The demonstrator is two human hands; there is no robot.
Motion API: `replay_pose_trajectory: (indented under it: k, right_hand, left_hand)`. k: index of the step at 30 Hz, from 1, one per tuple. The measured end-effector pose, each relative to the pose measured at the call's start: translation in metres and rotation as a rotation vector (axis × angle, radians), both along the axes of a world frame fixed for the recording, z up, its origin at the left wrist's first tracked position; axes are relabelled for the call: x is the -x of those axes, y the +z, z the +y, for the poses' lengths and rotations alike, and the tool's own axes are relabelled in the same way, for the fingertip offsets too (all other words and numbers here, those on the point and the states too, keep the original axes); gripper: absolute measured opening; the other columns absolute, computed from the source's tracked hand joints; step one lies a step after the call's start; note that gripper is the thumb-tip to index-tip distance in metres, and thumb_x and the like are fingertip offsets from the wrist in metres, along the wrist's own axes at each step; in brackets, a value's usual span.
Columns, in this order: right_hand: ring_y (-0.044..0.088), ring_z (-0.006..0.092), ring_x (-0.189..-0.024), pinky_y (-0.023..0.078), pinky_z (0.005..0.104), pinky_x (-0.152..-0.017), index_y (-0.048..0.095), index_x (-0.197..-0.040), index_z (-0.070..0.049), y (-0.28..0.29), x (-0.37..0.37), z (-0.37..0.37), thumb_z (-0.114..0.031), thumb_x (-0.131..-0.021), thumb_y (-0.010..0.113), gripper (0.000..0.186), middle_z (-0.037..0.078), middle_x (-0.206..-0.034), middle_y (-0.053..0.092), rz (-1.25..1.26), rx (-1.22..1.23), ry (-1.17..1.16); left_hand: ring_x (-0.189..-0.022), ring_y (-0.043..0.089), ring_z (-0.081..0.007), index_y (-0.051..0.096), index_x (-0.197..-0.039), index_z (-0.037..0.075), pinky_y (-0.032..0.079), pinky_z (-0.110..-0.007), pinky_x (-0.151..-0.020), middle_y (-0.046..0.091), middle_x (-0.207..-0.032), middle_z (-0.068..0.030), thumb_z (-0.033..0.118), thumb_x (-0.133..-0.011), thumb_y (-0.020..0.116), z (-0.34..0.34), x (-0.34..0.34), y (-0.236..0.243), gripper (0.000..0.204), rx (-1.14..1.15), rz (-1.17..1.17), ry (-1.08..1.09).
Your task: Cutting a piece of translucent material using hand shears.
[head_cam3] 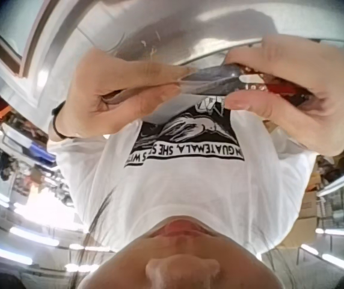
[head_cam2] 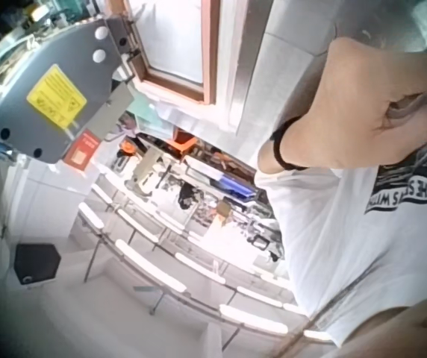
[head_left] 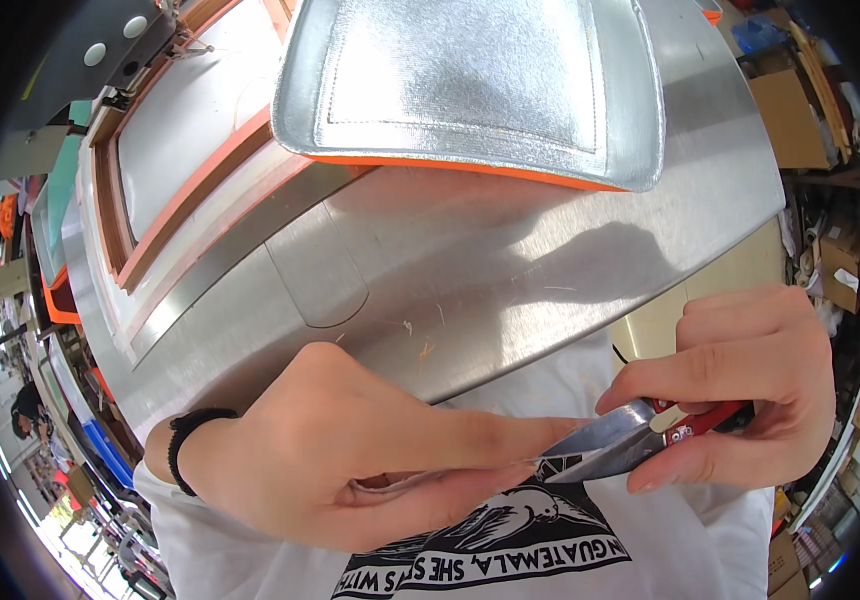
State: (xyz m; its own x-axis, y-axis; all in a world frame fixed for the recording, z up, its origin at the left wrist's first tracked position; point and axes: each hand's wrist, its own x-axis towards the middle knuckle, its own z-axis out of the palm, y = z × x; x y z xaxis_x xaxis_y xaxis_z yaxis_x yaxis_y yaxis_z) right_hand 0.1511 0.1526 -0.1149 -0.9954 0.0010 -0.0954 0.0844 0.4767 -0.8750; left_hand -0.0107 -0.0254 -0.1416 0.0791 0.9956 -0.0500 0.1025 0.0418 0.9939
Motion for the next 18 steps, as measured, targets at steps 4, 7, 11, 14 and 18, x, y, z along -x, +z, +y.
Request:
replay_pose_trajectory:
  k: [4,7,11,14,18]
  right_hand:
    - [0.035,0.0075,-0.035,0.019,0.0222,-0.035,0.067,-0.080,-0.002,-0.003,-0.001,-0.004,-0.028,-0.056,0.077,0.036,0.000,-0.045,0.042,0.039,-0.016,-0.009]
    - [0.036,0.0077,-0.035,0.020,0.0222,-0.035,0.067,-0.079,-0.002,-0.004,-0.002,-0.006,-0.027,-0.055,0.077,0.036,0.000,-0.045,0.043,0.059,-0.026,-0.044]
    - [0.036,0.0080,-0.035,0.021,0.0221,-0.034,0.066,-0.079,-0.001,-0.006,-0.003,-0.008,-0.027,-0.054,0.077,0.037,0.001,-0.046,0.046,0.070,-0.032,-0.061]
    - [0.036,0.0080,-0.036,0.021,0.0221,-0.034,0.066,-0.079,-0.001,-0.007,-0.003,-0.011,-0.027,-0.054,0.077,0.037,0.001,-0.046,0.047,0.069,-0.049,-0.081]
    - [0.035,0.0081,-0.035,0.021,0.0221,-0.034,0.066,-0.078,-0.001,-0.006,-0.005,-0.009,-0.026,-0.054,0.077,0.036,0.002,-0.046,0.047,0.097,-0.067,-0.069]
  left_hand:
    - [-0.034,0.050,-0.0104,0.064,-0.088,-0.007,0.035,-0.019,-0.033,0.057,-0.049,-0.0082,-0.003,-0.060,0.054,-0.004,-0.001,-0.001,0.029,-0.028,-0.011,0.027]
    - [-0.032,0.049,-0.0101,0.063,-0.087,-0.008,0.035,-0.019,-0.032,0.056,-0.047,-0.0087,-0.003,-0.059,0.054,-0.003,-0.004,-0.007,0.030,-0.048,-0.052,0.063]
    - [-0.032,0.049,-0.0099,0.063,-0.086,-0.008,0.034,-0.019,-0.032,0.055,-0.046,-0.0095,-0.003,-0.059,0.054,-0.002,-0.004,-0.006,0.029,-0.021,-0.069,0.058]
    - [-0.033,0.050,-0.0103,0.064,-0.085,-0.008,0.034,-0.019,-0.032,0.055,-0.045,-0.0097,-0.003,-0.059,0.053,0.000,-0.002,-0.003,0.028,0.037,-0.053,0.050]
    - [-0.032,0.050,-0.0098,0.063,-0.085,-0.009,0.033,-0.019,-0.032,0.054,-0.044,-0.0097,-0.004,-0.060,0.053,-0.001,-0.007,-0.003,0.027,0.008,-0.052,0.098]
